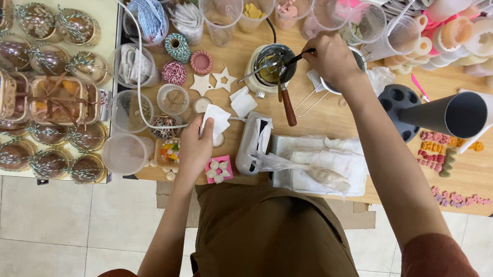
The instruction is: The person cleans a metal pot containing melted yellow wax by scraping the interior with a tool and wiping the tool with a white cloth.
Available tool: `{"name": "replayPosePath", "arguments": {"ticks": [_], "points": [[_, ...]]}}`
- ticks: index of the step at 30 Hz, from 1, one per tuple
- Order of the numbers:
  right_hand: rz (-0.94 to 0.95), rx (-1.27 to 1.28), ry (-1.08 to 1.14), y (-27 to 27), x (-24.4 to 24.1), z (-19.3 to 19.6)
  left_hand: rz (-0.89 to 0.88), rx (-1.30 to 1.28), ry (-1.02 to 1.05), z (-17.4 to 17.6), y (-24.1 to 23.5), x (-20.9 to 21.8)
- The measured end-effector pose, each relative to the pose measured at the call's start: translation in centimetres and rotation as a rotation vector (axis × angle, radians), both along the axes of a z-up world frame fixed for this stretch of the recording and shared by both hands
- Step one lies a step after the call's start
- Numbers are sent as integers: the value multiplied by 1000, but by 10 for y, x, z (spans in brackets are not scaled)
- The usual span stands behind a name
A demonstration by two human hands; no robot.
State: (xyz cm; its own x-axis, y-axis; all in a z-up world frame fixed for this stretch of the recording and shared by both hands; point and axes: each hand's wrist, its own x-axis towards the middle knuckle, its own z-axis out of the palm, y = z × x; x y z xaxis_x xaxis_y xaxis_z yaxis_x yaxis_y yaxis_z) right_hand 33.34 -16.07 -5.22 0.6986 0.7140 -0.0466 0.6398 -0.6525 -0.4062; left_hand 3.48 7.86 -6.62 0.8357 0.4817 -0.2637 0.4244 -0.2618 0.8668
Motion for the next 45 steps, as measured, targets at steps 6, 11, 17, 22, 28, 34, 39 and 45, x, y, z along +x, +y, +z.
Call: {"name": "replayPosePath", "arguments": {"ticks": [6,11,17,22,28,34,39,45], "points": [[34,-108,-111,4,4,-5,-10,-8,20,8,-3,1],[48,-86,-55,6,8,-7,-24,10,-30,8,-5,5],[15,42,88,-4,11,-11,-5,-37,-49,5,-6,-1],[-20,93,143,-13,8,-25,-19,-14,-79,-1,-5,-3],[-118,105,150,-16,-2,-41,-2,25,-47,-1,-4,-5],[-166,184,136,-19,-17,-23,2,-6,1,7,-3,-7],[67,128,-160,-13,-34,17,-16,15,-28,8,-4,-10],[383,19,-534,-8,-62,56,-9,15,21,8,-4,-12]]}}
